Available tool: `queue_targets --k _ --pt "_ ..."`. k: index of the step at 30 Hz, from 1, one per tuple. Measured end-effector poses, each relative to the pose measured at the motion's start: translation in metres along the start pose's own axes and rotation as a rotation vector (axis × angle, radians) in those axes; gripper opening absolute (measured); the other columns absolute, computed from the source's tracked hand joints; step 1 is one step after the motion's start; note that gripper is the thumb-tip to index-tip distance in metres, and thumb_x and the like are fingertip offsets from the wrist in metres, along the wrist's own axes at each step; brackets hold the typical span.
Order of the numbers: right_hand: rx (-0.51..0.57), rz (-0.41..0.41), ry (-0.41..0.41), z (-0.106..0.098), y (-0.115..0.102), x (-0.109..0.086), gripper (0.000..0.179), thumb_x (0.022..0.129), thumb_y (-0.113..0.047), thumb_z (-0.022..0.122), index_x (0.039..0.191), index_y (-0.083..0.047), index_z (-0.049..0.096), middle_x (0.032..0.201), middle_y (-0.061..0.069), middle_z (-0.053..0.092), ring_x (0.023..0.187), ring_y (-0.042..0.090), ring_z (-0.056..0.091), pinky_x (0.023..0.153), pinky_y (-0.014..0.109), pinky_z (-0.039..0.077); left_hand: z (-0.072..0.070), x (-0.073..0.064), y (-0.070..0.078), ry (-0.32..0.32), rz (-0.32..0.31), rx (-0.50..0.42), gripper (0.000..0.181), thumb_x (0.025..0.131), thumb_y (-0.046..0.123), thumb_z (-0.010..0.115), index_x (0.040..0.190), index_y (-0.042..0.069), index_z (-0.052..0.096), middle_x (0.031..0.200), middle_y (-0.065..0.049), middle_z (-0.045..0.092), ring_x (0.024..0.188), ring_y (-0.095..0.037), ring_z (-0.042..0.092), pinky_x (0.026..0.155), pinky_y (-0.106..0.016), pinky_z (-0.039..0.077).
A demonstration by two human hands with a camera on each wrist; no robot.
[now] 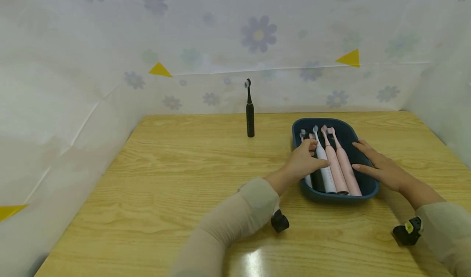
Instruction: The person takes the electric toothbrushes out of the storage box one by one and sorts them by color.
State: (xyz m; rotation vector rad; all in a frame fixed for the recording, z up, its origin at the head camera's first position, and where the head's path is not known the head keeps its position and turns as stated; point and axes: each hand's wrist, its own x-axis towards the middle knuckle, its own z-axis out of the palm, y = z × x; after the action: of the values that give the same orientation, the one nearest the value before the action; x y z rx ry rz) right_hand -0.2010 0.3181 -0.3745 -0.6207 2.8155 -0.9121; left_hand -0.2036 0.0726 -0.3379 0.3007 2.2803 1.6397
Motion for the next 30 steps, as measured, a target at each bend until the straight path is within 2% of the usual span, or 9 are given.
queue_targets --k 8,19,26,30 --pt "-0.006 -0.004 0.007 0.0 0.001 0.0 0.067 0.089 -0.025 0.046 0.14 -0.012 0.003 0.142 0.015 -0.008 0.118 0.052 0.009 0.078 0.069 0.015 0.01 0.003 0.003 0.044 -0.053 0.038 0.064 0.073 0.023 0.069 0.128 0.019 0.035 0.128 0.006 0.037 0.108 -0.014 0.043 0.076 -0.031 0.043" --pt "-0.004 -0.011 0.016 -0.001 0.002 -0.001 0.067 0.089 -0.024 0.046 0.14 -0.013 0.004 0.142 0.015 -0.007 0.12 0.051 0.006 0.079 0.069 0.012 0.024 0.01 0.008 0.16 -0.136 0.089 0.065 0.069 0.023 0.073 0.125 0.019 0.04 0.126 0.005 0.039 0.107 -0.013 0.043 0.074 -0.031 0.044" --pt "0.011 -0.017 0.016 -0.002 0.001 -0.002 0.067 0.089 -0.023 0.046 0.14 -0.012 0.004 0.142 0.016 -0.009 0.12 0.05 0.004 0.08 0.069 0.01 0.033 0.014 0.008 0.208 -0.212 0.064 0.063 0.067 0.022 0.074 0.121 0.02 0.041 0.123 0.002 0.036 0.103 -0.017 0.045 0.074 -0.033 0.044" --pt "0.027 -0.029 0.021 -0.003 0.001 -0.003 0.066 0.089 -0.021 0.046 0.14 -0.011 0.004 0.142 0.015 -0.01 0.12 0.05 0.002 0.081 0.069 0.008 0.036 0.015 0.009 0.226 -0.229 0.048 0.06 0.067 0.019 0.074 0.119 0.019 0.043 0.124 0.001 0.033 0.102 -0.017 0.044 0.072 -0.032 0.044"
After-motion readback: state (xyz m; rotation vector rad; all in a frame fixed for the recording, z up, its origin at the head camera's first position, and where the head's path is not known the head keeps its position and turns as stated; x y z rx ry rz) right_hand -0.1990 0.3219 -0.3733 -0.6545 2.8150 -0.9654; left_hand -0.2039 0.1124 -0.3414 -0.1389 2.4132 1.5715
